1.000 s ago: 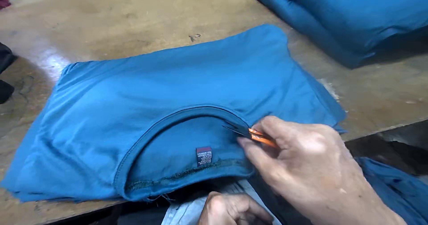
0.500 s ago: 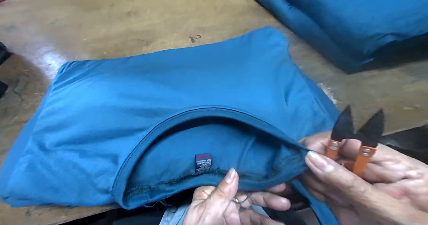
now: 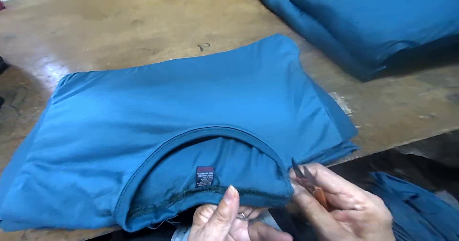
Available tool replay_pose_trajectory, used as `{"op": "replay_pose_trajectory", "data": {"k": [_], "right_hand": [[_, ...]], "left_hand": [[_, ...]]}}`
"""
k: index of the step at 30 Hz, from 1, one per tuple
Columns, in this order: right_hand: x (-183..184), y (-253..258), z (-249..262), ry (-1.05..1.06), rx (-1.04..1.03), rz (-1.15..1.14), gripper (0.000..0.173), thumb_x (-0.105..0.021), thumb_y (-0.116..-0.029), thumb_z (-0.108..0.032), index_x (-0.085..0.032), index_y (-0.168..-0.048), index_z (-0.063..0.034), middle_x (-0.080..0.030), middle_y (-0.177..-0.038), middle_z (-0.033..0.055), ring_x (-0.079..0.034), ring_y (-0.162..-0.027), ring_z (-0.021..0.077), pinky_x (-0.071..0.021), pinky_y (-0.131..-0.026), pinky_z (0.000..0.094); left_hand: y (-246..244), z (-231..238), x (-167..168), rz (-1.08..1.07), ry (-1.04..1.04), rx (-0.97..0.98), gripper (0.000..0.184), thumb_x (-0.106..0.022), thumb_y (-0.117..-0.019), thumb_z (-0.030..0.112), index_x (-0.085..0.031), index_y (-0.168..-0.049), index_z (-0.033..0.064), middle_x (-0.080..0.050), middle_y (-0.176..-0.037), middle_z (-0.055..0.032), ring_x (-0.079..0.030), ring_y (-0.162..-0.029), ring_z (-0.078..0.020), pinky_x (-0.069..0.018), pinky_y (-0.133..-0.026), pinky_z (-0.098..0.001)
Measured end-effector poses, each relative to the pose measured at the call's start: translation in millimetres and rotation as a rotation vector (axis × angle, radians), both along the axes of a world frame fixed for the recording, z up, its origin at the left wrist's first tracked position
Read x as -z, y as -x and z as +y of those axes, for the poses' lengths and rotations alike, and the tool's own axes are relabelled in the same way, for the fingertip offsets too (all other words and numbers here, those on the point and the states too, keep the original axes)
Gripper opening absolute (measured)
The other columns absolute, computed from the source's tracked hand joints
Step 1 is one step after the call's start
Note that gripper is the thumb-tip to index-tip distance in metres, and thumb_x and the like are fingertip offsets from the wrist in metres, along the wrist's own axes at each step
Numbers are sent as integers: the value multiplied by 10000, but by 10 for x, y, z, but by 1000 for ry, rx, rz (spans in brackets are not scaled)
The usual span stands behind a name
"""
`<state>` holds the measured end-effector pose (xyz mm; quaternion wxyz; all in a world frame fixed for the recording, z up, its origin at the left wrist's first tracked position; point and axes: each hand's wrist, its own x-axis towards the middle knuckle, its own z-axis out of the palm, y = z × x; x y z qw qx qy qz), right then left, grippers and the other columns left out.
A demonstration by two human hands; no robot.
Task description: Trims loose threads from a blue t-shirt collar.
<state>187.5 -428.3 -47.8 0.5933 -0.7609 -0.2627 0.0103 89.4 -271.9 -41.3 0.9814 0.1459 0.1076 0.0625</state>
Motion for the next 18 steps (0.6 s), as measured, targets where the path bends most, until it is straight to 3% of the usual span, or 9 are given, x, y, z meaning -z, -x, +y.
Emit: {"op": "replay_pose_trajectory", "data": {"k": [2, 4, 7, 11, 16, 18], "right_hand": [[23, 17, 37, -58, 22, -36, 84, -649, -971, -49, -688, -976, 25, -714, -849, 0, -640, -733, -26, -547, -662, 131], [18, 25, 11, -116, 9, -62, 45, -667, -974, -89, -687, -996, -55, -704, -868, -59, -637, -744, -38, -547, -649, 124], [-107, 49, -124, -26, -66, -143, 133, -651, -1018, -219, -647, -1044, -88, -683, -907, -51, -608, -780, -62, -502, -671, 94], [-207, 144, -70, 44, -87, -209, 352, -779, -935, -261, -669, -982, 69, -684, -843, 136, -613, -715, 70, -502, -649, 180], [-196, 164, 18, 156, -71, -411, 162, -596, -1016, -127, -657, -946, 5, -659, -785, 120, -628, -728, 123, -502, -640, 203], [-191, 201, 12, 154, -127, -442, 177, -601, -1014, -135, -683, -947, 8, -668, -764, 137, -633, -693, 183, -500, -612, 266]], "left_hand": [[-15, -4, -22, 2, -61, -36, 311, -490, -1082, 122, -742, -1030, -53, -747, -1062, -194, -751, -994, -264, -629, -854, -412], [-20, -13, -65, 43, -119, -71, 290, -507, -1067, 94, -751, -1015, -54, -749, -1074, -209, -744, -1035, -300, -612, -914, -467], [-26, -44, -76, 68, -194, -118, 228, -557, -1032, 52, -757, -1005, -55, -746, -1095, -221, -719, -1100, -339, -551, -1021, -535], [-10, -92, -58, 4, -365, -138, 183, -600, -1020, 76, -774, -1011, 19, -771, -1054, -129, -741, -1042, -218, -571, -999, -413], [34, -85, -60, 9, -502, -148, 191, -598, -1019, 73, -786, -991, 58, -785, -1000, -76, -753, -973, -149, -598, -936, -346], [48, -61, -79, 105, -537, -120, 224, -581, -1030, 77, -780, -931, 49, -784, -897, -64, -753, -834, -111, -618, -804, -292]]}}
